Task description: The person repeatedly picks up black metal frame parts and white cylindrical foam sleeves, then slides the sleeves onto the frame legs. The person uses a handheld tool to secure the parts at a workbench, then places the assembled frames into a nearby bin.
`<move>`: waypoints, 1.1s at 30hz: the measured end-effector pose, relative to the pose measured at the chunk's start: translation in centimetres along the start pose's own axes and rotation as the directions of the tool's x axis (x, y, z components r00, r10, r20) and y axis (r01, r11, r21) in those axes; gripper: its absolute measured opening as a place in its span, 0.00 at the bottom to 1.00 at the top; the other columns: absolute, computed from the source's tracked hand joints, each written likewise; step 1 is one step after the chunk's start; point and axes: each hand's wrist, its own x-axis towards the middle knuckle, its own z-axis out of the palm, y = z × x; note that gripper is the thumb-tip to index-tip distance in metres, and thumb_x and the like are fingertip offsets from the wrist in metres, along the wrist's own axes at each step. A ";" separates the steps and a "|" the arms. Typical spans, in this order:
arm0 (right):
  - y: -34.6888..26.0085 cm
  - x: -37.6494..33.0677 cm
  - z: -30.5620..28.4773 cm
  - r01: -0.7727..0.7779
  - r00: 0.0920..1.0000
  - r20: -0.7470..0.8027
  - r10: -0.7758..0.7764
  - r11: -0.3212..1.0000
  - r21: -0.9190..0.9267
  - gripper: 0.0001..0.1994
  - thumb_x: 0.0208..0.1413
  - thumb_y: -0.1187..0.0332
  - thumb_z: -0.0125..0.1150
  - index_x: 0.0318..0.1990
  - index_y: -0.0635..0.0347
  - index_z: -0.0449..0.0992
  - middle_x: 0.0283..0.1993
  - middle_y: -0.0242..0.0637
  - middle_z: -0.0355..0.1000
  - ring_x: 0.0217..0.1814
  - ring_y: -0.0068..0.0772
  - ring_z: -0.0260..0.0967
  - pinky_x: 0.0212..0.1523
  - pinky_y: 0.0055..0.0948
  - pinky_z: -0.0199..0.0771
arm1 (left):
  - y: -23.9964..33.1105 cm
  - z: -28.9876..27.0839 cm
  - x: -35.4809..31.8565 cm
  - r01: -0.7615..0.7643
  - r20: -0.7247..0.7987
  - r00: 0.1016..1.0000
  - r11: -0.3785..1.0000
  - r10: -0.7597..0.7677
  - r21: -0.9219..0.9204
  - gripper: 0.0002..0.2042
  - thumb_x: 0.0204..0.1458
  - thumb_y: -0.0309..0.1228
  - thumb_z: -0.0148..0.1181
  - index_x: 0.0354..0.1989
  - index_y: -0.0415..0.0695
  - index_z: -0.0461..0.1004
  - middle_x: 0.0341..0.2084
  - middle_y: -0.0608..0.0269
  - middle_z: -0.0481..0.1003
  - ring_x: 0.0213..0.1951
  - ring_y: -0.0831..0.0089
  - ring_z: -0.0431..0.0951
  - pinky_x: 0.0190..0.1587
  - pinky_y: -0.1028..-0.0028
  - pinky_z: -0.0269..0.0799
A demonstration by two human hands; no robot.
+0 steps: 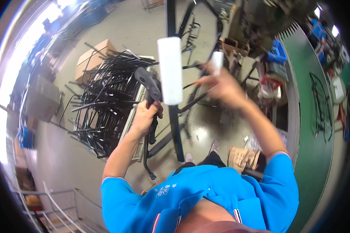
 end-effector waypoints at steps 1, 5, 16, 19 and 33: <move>0.9 -0.1 5.5 0.101 0.995 -0.010 -0.101 0.992 0.081 0.39 0.46 0.71 0.62 0.64 0.62 0.46 0.57 0.51 0.59 0.41 0.38 0.69 0.47 0.31 0.69 | -1.5 0.6 0.2 0.030 0.055 0.998 0.997 -0.033 0.066 0.17 0.53 0.44 0.57 0.30 0.39 0.72 0.20 0.68 0.72 0.21 0.81 0.70 0.26 0.79 0.65; 5.2 -2.5 7.2 -0.051 0.983 -0.117 0.143 0.817 0.574 0.38 0.41 0.72 0.62 0.61 0.56 0.48 0.37 0.39 0.64 0.24 0.24 0.66 0.17 0.22 0.69 | -3.3 1.1 1.0 0.144 -0.053 0.990 0.929 -0.134 0.341 0.10 0.53 0.33 0.56 0.25 0.40 0.71 0.16 0.72 0.67 0.19 0.83 0.66 0.22 0.79 0.62; 15.7 -7.6 -24.5 -0.501 0.847 0.193 0.496 0.865 -0.024 0.12 0.51 0.67 0.59 0.41 0.64 0.74 0.33 0.34 0.74 0.36 0.24 0.71 0.36 0.26 0.72 | -8.0 5.4 2.2 0.316 -0.079 0.915 0.579 -0.397 0.751 0.12 0.46 0.39 0.61 0.26 0.41 0.75 0.12 0.64 0.69 0.17 0.76 0.67 0.24 0.74 0.62; 26.9 5.9 -32.0 -0.195 0.921 -0.386 -0.048 0.801 -0.566 0.09 0.52 0.66 0.55 0.35 0.64 0.72 0.24 0.35 0.72 0.27 0.30 0.70 0.28 0.30 0.68 | -6.5 9.0 4.9 0.374 -0.111 0.875 0.512 -0.471 0.773 0.11 0.46 0.39 0.61 0.28 0.42 0.76 0.11 0.63 0.70 0.16 0.76 0.69 0.23 0.73 0.63; 34.7 20.3 -35.6 -0.149 0.819 -0.570 0.063 0.983 -0.106 0.09 0.49 0.66 0.59 0.34 0.63 0.73 0.24 0.33 0.70 0.24 0.29 0.67 0.26 0.27 0.67 | -4.9 12.4 6.6 0.495 -0.208 0.820 0.478 -0.533 0.725 0.12 0.45 0.38 0.63 0.36 0.46 0.78 0.11 0.60 0.67 0.16 0.77 0.65 0.22 0.72 0.61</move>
